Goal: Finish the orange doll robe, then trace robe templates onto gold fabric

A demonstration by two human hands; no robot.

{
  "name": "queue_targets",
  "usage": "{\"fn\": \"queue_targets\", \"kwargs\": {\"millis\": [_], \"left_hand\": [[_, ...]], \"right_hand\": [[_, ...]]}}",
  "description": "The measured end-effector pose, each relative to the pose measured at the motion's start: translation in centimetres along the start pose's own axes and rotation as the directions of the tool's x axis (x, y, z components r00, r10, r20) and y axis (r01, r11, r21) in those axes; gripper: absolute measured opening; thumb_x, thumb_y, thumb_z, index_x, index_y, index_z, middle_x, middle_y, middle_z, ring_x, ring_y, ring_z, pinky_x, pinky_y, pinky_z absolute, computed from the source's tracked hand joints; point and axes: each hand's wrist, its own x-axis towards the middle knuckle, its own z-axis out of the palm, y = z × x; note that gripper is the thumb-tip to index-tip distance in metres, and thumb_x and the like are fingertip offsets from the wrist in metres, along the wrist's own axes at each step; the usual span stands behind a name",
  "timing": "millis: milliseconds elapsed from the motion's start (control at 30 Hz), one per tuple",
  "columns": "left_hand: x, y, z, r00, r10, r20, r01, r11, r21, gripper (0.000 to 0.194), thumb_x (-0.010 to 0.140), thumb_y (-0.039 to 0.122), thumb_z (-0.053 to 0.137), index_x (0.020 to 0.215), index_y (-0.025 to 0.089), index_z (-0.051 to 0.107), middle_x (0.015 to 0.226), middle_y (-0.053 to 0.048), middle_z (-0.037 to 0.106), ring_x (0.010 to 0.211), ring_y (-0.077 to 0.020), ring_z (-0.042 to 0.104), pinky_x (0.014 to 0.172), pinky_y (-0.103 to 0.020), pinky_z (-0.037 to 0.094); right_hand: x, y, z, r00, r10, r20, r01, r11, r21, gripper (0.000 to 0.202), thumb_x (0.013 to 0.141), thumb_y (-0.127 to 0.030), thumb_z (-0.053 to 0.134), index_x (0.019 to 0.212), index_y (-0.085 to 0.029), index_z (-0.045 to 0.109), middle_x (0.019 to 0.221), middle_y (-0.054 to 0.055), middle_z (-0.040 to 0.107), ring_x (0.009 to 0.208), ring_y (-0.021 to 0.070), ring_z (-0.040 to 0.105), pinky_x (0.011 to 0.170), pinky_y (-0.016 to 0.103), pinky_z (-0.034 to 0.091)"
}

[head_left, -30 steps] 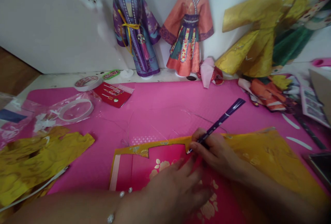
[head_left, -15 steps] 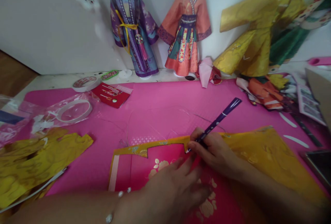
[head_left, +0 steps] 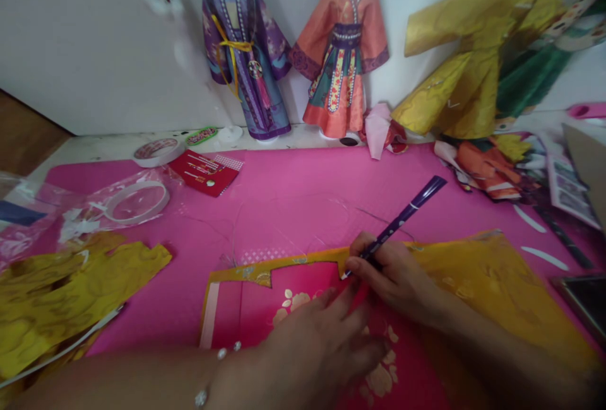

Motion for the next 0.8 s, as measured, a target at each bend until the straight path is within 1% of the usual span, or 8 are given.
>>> {"fn": "queue_targets", "kwargs": {"millis": [167,400,600,700,800], "left_hand": [[0.20,-0.01,-0.35,1.000,-0.014,0.006,0.014,1.000,-0.012,0.045,0.086,0.036,0.063,0.130,0.027,0.061,0.126,-0.005,0.067,0.122,-0.0247,0.054,0.103,-0.038,0.040],[0.29,-0.08,-0.22,0.999,0.007,0.039,-0.007,1.000,-0.002,0.050,0.088,0.035,0.061,0.137,0.026,0.056,0.132,-0.007,0.064,0.128,-0.0271,0.053,0.102,-0.040,0.044],[0.50,-0.09,-0.21,0.997,-0.008,0.072,0.011,0.999,-0.038,0.050,0.085,0.036,0.065,0.134,0.027,0.059,0.136,-0.008,0.063,0.132,-0.0288,0.050,0.105,-0.043,0.043],[0.52,-0.08,-0.33,0.999,-0.014,0.047,0.015,0.999,-0.035,0.048,0.087,0.035,0.063,0.133,0.027,0.060,0.134,-0.008,0.064,0.133,-0.0289,0.049,0.107,-0.044,0.041],[0.43,-0.06,-0.36,0.999,-0.017,0.029,0.018,0.999,-0.051,0.044,0.087,0.032,0.063,0.131,0.026,0.061,0.131,-0.007,0.066,0.129,-0.0274,0.053,0.108,-0.042,0.041]], "right_hand": [[-0.05,0.12,0.04,1.000,0.003,0.010,-0.003,1.000,-0.001,0.020,0.098,-0.027,0.051,0.080,-0.020,0.055,0.066,-0.003,0.056,0.058,0.0103,0.051,0.056,0.022,0.039],[-0.08,0.22,0.10,1.000,-0.024,0.008,0.025,0.999,-0.040,0.020,0.099,-0.028,0.050,0.081,-0.020,0.054,0.067,-0.003,0.057,0.058,0.0107,0.052,0.056,0.023,0.038],[0.06,-0.04,-0.10,1.000,0.001,-0.019,-0.001,1.000,-0.001,0.021,0.098,-0.027,0.049,0.079,-0.020,0.054,0.066,-0.003,0.056,0.058,0.0109,0.052,0.055,0.023,0.040],[0.05,-0.06,-0.15,1.000,0.010,-0.017,-0.010,1.000,-0.009,0.020,0.098,-0.027,0.049,0.080,-0.020,0.054,0.067,-0.003,0.056,0.058,0.0108,0.052,0.055,0.023,0.040],[0.00,0.03,-0.11,1.000,-0.004,-0.012,0.004,1.000,-0.017,0.021,0.098,-0.027,0.050,0.080,-0.020,0.055,0.067,-0.003,0.056,0.058,0.0105,0.052,0.056,0.023,0.039]]}}
